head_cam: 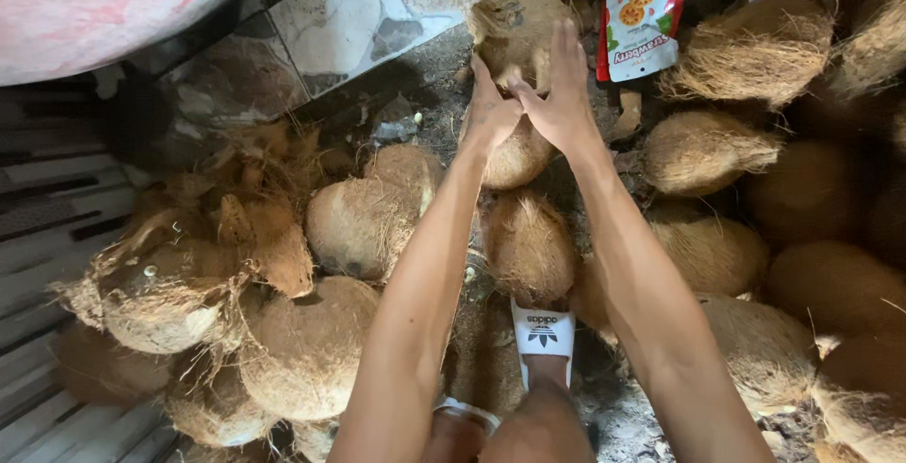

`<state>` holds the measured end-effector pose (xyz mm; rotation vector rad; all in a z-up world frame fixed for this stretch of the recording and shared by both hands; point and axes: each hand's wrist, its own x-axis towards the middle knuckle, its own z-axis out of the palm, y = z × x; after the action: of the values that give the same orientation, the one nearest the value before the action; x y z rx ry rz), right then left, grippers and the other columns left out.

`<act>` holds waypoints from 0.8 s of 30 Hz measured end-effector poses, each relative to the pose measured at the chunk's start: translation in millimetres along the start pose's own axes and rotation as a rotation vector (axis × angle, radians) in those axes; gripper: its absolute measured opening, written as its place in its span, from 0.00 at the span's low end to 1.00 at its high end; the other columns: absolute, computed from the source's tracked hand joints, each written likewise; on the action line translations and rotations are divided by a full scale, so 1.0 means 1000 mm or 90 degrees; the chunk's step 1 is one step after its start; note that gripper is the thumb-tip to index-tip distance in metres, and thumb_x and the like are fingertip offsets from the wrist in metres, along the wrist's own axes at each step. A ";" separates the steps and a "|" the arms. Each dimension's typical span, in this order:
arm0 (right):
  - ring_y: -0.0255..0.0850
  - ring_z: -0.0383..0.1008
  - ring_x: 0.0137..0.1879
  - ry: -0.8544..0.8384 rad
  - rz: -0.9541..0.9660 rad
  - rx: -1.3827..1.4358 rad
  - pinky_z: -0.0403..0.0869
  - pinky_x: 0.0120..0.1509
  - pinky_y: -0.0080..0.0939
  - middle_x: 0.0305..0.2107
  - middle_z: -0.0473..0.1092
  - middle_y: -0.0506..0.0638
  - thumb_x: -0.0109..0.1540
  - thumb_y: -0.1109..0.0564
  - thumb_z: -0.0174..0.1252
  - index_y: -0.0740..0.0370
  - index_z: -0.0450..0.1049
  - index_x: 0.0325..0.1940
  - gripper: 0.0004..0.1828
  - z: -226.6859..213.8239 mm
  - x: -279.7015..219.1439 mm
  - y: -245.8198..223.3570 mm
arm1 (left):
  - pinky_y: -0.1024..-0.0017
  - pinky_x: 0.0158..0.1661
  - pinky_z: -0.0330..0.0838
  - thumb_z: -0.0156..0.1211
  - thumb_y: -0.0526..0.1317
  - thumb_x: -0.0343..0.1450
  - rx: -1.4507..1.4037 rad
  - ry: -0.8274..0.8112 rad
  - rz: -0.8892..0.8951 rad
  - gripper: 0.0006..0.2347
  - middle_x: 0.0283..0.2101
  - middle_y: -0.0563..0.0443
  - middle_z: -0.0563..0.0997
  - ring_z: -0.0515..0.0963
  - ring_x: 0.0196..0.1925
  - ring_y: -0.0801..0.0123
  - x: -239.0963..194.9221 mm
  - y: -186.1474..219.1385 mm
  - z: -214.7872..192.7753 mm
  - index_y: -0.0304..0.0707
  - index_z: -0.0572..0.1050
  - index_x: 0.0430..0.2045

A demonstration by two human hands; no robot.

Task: The person sits cross-legged on a tiled floor and repeatedly peels the fibrous husk off whole coconuts by hand. They pull away strands of husk, rotate the coconuts, and place the peeled coconuts into a pile on the floor.

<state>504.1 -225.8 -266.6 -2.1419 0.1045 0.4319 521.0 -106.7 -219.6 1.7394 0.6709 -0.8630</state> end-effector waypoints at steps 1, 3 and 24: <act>0.50 0.22 0.81 -0.001 0.000 -0.001 0.27 0.81 0.54 0.75 0.24 0.59 0.69 0.43 0.52 0.60 0.28 0.78 0.48 -0.002 0.000 -0.005 | 0.56 0.68 0.51 0.52 0.29 0.70 -0.001 0.000 0.000 0.41 0.76 0.46 0.37 0.41 0.77 0.52 0.006 0.000 -0.001 0.51 0.27 0.70; 0.52 0.21 0.81 -0.023 0.053 -0.008 0.28 0.80 0.65 0.74 0.20 0.53 0.69 0.40 0.50 0.53 0.27 0.78 0.47 -0.006 -0.006 -0.013 | 0.43 0.69 0.30 0.59 0.22 0.64 -0.134 0.007 0.056 0.51 0.75 0.47 0.26 0.31 0.76 0.52 0.016 -0.004 0.001 0.53 0.20 0.67; 0.76 0.36 0.71 0.001 0.251 -0.265 0.52 0.64 0.87 0.69 0.38 0.66 0.49 0.27 0.75 0.57 0.45 0.75 0.66 -0.020 0.063 -0.048 | 0.34 0.67 0.40 0.51 0.50 0.66 0.134 0.116 0.395 0.29 0.73 0.35 0.55 0.54 0.75 0.46 0.026 -0.075 0.017 0.48 0.61 0.65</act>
<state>579.3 -209.3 -239.9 -2.5361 0.4797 0.7306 473.4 -99.0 -285.4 2.0671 0.1259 -0.3525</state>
